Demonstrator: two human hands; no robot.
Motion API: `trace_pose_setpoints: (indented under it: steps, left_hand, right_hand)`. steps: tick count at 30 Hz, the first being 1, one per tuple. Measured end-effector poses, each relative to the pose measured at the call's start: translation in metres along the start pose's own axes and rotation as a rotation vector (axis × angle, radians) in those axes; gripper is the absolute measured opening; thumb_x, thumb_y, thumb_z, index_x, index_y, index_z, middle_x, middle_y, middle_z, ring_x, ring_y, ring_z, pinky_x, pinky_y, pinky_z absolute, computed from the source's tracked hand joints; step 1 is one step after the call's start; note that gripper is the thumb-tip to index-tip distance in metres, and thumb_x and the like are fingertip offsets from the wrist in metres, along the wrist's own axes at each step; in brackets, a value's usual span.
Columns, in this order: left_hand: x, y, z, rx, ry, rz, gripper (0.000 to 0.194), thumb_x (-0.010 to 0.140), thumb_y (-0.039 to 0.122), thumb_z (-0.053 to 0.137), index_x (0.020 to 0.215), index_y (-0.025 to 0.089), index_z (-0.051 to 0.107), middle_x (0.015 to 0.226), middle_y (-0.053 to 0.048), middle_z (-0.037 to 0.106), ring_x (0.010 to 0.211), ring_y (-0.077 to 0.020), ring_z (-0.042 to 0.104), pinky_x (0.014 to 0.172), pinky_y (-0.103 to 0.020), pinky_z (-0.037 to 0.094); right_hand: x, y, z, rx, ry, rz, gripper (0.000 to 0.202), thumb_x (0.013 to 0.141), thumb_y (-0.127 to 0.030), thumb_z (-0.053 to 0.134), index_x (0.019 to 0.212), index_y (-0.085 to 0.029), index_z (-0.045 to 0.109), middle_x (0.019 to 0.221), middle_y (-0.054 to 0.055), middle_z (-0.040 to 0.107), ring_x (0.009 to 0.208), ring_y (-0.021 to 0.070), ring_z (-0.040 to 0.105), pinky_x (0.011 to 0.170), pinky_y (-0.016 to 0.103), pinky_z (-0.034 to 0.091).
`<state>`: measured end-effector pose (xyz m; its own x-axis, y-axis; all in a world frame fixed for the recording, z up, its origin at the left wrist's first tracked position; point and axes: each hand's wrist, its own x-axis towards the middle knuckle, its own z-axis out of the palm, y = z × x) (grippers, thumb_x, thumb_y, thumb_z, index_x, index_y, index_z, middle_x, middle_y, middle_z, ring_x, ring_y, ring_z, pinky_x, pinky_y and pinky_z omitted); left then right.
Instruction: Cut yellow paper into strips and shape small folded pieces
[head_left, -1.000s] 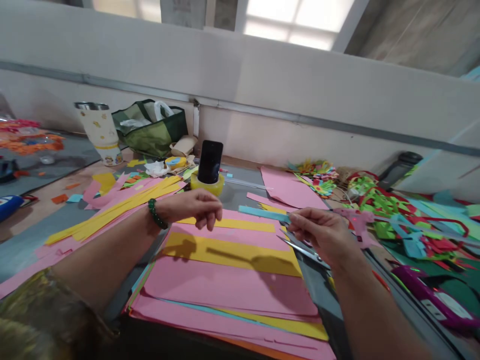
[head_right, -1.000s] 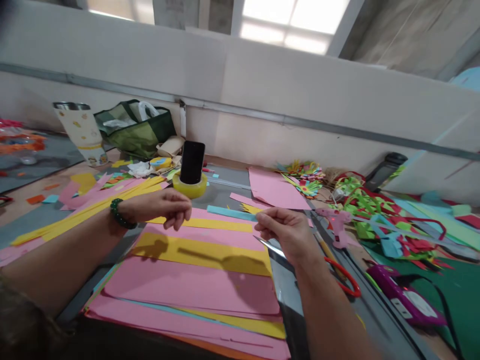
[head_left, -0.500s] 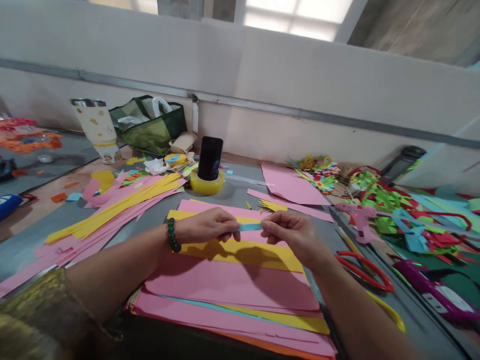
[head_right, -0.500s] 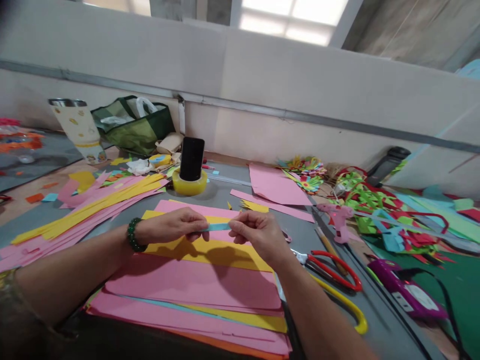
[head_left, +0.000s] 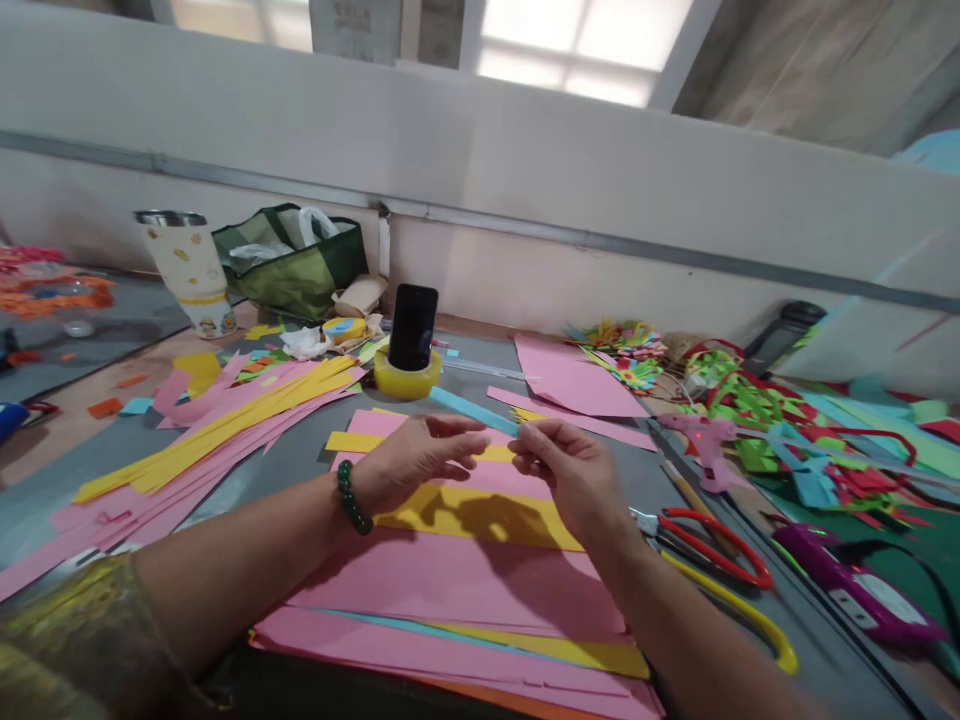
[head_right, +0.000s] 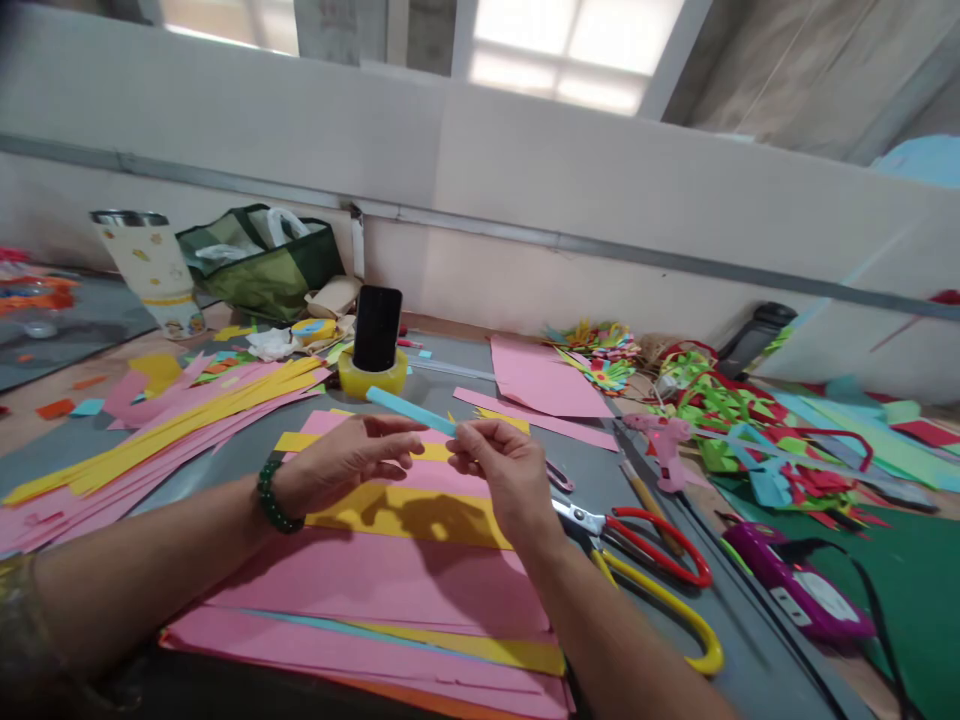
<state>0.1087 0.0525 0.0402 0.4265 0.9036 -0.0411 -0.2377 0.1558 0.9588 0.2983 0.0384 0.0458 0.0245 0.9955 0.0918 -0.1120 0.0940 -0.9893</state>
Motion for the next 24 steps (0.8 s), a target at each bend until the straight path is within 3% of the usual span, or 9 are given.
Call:
trace_pose_setpoints:
  steps: [4, 7, 11, 14, 17, 20, 23, 24]
  left_hand:
    - [-0.001, -0.010, 0.007, -0.058, -0.002, 0.068, 0.029, 0.068, 0.036, 0.076, 0.081, 0.011, 0.069, 0.074, -0.003, 0.064, 0.064, -0.0081, 0.055, 0.065, -0.021, 0.046]
    - [0.000, -0.014, 0.005, -0.134, 0.046, 0.016, 0.027, 0.067, 0.035, 0.078, 0.074, 0.011, 0.068, 0.065, -0.001, 0.062, 0.060, -0.0072, 0.056, 0.064, -0.020, 0.046]
    - [0.001, -0.016, 0.004, -0.186, -0.039, -0.046, 0.027, 0.066, 0.033, 0.079, 0.074, 0.010, 0.069, 0.067, -0.003, 0.064, 0.063, -0.0085, 0.059, 0.066, -0.020, 0.047]
    - [0.001, -0.014, 0.002, -0.181, -0.018, -0.060, 0.025, 0.068, 0.032, 0.078, 0.073, 0.009, 0.068, 0.066, -0.004, 0.065, 0.062, -0.0084, 0.060, 0.064, -0.019, 0.048]
    - [0.002, -0.009, -0.001, -0.182, 0.072, -0.128, 0.020, 0.071, 0.027, 0.076, 0.070, 0.009, 0.066, 0.065, -0.004, 0.066, 0.057, -0.0071, 0.060, 0.058, -0.016, 0.048]
    - [0.003, -0.003, -0.004, -0.180, 0.058, -0.161, 0.017, 0.077, 0.023, 0.071, 0.070, 0.008, 0.065, 0.067, -0.004, 0.066, 0.055, -0.0071, 0.062, 0.054, -0.016, 0.048]
    - [0.004, -0.002, -0.004, -0.182, 0.008, -0.156, 0.017, 0.082, 0.021, 0.065, 0.071, 0.009, 0.064, 0.069, -0.005, 0.068, 0.057, -0.0074, 0.063, 0.053, -0.015, 0.049]
    - [0.003, -0.002, -0.004, -0.180, -0.007, -0.153, 0.017, 0.083, 0.020, 0.064, 0.072, 0.009, 0.064, 0.070, -0.005, 0.068, 0.058, -0.0075, 0.064, 0.054, -0.015, 0.049]
  right_hand:
    - [-0.009, 0.006, 0.014, -0.138, -0.108, -0.024, 0.027, 0.067, -0.042, 0.075, 0.075, -0.017, 0.068, 0.065, 0.001, 0.069, 0.057, 0.0114, 0.062, 0.060, 0.025, 0.052]
    - [-0.012, 0.008, 0.017, -0.233, -0.149, -0.036, 0.030, 0.069, -0.045, 0.072, 0.068, -0.016, 0.065, 0.059, 0.000, 0.065, 0.053, 0.0107, 0.059, 0.056, 0.025, 0.051]
    - [-0.009, 0.009, 0.019, -0.310, -0.163, -0.066, 0.035, 0.071, -0.049, 0.069, 0.063, -0.016, 0.061, 0.055, -0.001, 0.061, 0.049, 0.0092, 0.055, 0.051, 0.023, 0.049]
    - [-0.010, -0.004, 0.014, -0.389, -0.220, -0.080, 0.038, 0.073, -0.054, 0.064, 0.071, -0.016, 0.062, 0.061, 0.002, 0.064, 0.052, 0.0115, 0.058, 0.052, 0.025, 0.051]
    - [-0.021, -0.031, -0.015, -0.548, -0.143, -0.185, 0.040, 0.079, -0.055, 0.056, 0.098, -0.020, 0.062, 0.076, 0.004, 0.069, 0.067, 0.0172, 0.065, 0.063, 0.030, 0.054]
    - [-0.040, -0.049, -0.071, -1.064, -0.024, -0.227, 0.035, 0.079, -0.051, 0.055, 0.098, -0.024, 0.064, 0.089, 0.007, 0.070, 0.079, 0.0242, 0.065, 0.066, 0.035, 0.053]
    - [-0.056, -0.040, -0.134, -1.478, 0.038, -0.141, 0.029, 0.078, -0.043, 0.052, 0.093, -0.023, 0.067, 0.098, 0.013, 0.069, 0.088, 0.0327, 0.065, 0.074, 0.046, 0.051]
    - [-0.059, -0.033, -0.151, -1.554, -0.029, -0.086, 0.028, 0.079, -0.034, 0.050, 0.099, -0.023, 0.066, 0.106, 0.013, 0.067, 0.093, 0.0329, 0.064, 0.080, 0.047, 0.049]
